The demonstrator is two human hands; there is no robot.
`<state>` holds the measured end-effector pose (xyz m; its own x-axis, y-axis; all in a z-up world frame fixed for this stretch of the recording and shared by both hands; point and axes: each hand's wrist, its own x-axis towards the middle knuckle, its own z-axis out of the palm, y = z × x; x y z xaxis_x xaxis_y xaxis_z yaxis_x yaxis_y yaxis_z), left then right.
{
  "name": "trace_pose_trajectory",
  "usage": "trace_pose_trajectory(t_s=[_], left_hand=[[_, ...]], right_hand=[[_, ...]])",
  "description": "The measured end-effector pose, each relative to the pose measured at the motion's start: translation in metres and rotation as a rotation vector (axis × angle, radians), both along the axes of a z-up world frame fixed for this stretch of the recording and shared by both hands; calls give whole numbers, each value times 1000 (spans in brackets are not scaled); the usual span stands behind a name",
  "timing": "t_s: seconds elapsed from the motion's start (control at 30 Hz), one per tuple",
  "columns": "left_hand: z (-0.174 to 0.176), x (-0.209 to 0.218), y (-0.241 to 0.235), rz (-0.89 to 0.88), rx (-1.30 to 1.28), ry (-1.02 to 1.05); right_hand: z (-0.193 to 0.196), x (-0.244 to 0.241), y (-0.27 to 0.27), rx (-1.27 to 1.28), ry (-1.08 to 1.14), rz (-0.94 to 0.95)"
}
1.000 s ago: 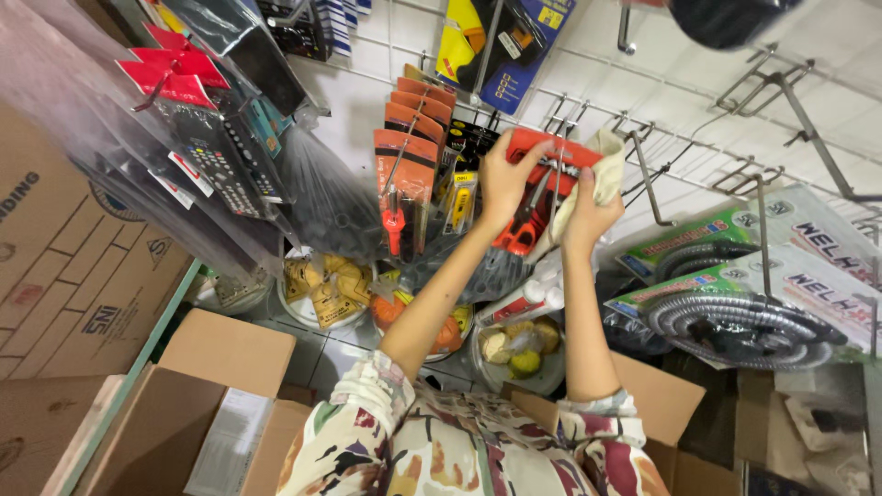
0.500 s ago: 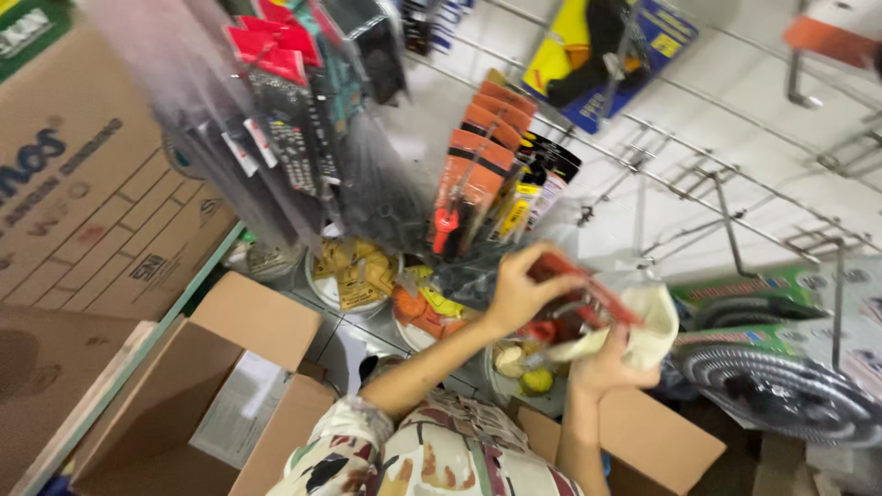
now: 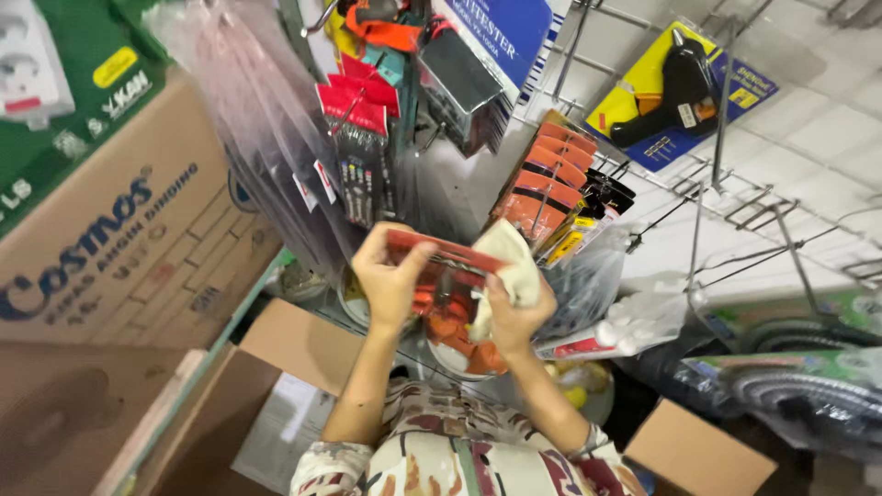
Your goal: The person wipes scissors, an electronic device, and a flashlight with a cloth, taking items out of boxes and placing them on hooks or back into boxes.
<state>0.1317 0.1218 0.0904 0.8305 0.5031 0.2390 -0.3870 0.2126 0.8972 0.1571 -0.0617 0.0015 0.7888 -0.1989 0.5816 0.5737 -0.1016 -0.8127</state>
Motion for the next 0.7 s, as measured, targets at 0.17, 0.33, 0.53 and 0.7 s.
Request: trace_pose_trajectory(t_s=[0.17,0.33,0.53,0.7], left_hand=[[15,31,45,104,67,-44],[43,70,64,58,80,-158],[34,98,63,-30,43,-131],[23,117,47,56,116,-82]], right_hand=[[50,30,66,81,82,49],[70,59,98,181,60,-52],[51,83,107,272,55,-124],[34,109,111,236,-20,-241]])
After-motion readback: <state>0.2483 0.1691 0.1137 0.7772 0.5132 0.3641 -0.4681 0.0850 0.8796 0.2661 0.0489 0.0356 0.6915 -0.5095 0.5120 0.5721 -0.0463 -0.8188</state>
